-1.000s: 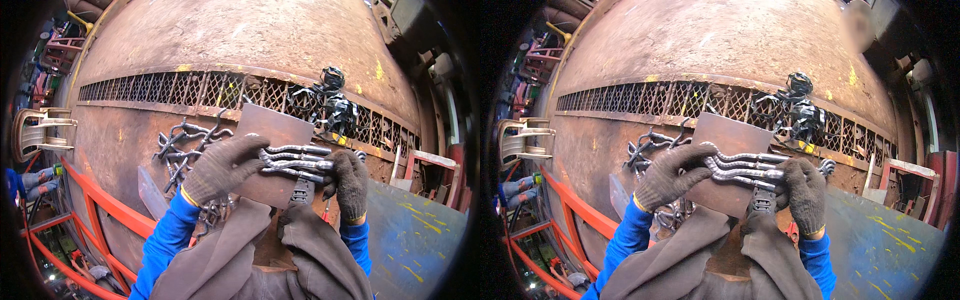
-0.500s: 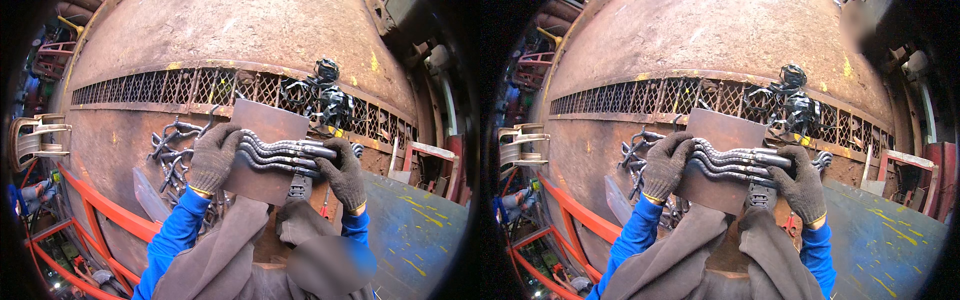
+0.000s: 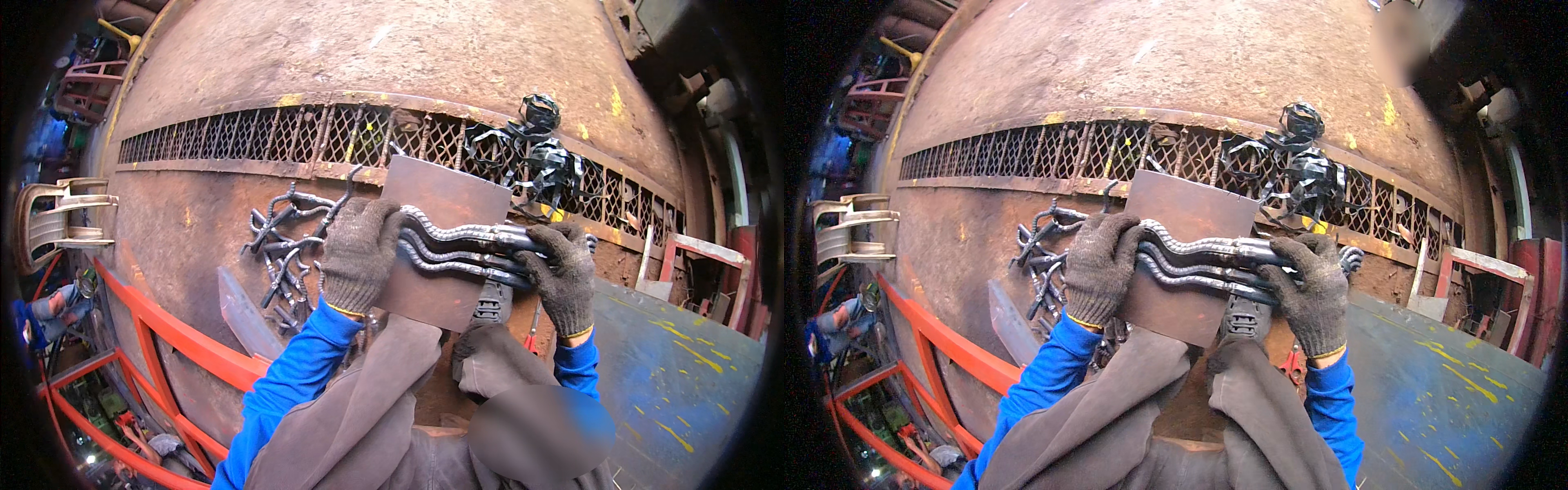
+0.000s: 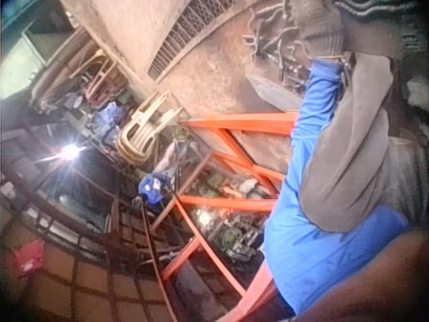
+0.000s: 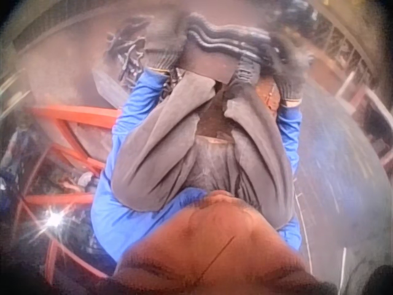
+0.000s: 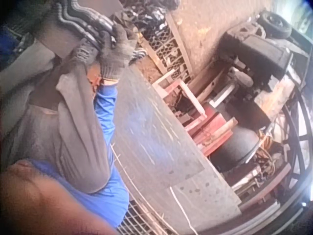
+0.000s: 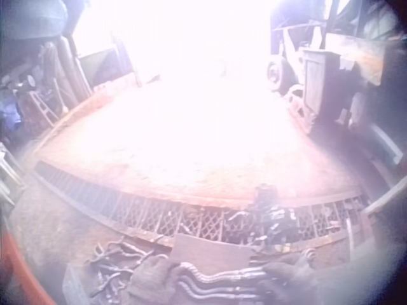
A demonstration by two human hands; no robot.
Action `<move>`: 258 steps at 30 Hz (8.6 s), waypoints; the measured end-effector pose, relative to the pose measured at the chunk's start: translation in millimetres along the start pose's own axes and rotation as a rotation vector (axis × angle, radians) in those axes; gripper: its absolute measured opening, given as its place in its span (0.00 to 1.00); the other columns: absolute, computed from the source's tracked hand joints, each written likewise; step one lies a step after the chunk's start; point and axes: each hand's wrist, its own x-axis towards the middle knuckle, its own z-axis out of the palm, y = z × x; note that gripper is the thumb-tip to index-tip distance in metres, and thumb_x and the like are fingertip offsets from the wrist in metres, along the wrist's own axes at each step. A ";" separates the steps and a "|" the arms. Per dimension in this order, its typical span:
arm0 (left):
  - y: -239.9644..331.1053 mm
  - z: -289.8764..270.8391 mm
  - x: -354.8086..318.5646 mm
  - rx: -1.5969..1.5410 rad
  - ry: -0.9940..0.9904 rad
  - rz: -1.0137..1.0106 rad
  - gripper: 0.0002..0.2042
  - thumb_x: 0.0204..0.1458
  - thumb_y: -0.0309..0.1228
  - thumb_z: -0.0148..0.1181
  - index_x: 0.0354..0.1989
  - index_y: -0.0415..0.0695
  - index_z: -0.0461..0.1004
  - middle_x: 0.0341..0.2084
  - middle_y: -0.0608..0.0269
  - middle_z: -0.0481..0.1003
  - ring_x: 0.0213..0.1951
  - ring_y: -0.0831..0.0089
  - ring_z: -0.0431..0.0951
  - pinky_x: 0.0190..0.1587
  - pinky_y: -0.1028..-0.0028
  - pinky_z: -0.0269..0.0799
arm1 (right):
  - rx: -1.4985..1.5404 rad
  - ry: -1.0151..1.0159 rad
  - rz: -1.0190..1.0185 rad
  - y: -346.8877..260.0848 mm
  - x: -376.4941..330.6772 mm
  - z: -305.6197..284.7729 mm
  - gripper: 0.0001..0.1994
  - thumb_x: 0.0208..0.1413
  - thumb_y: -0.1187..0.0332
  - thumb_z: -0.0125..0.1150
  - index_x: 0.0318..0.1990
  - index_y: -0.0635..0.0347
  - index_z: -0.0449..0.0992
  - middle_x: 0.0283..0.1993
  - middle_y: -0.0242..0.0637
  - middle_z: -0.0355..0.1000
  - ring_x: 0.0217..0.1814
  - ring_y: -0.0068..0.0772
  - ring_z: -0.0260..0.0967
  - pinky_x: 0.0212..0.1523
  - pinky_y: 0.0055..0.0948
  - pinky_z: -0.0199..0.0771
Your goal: The person gathers several curved metal rods on a metal plate, aligns them, and uses a strap and scissors to bundle them together. The person then picks up the bundled rods and places them on the plate.
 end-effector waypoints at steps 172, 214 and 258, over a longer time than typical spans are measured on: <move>34.0 -20.9 -28.8 -0.896 -0.118 -0.854 0.12 0.59 0.25 0.65 0.49 0.34 0.78 0.36 0.57 0.81 0.34 0.73 0.82 0.38 0.75 0.79 | 0.457 -0.365 0.337 -37.4 -34.3 -22.3 0.20 0.51 0.71 0.70 0.53 0.62 0.77 0.45 0.41 0.81 0.47 0.32 0.79 0.50 0.33 0.79; 2.5 -16.2 -20.7 -0.111 0.006 -0.030 0.45 0.29 0.46 0.84 0.60 0.42 0.72 0.57 0.49 0.72 0.61 0.48 0.70 0.64 0.54 0.65 | -0.014 0.222 -0.118 0.5 -41.9 8.6 0.41 0.35 0.58 0.86 0.61 0.58 0.73 0.62 0.50 0.68 0.64 0.52 0.67 0.64 0.46 0.70; -180.8 -16.2 -48.7 0.383 0.186 -0.401 0.16 0.55 0.39 0.64 0.48 0.43 0.78 0.41 0.46 0.79 0.48 0.50 0.78 0.51 0.54 0.73 | 0.011 -0.048 -0.042 10.0 -28.1 0.4 0.47 0.38 0.55 0.83 0.68 0.61 0.66 0.69 0.55 0.62 0.71 0.58 0.62 0.70 0.45 0.66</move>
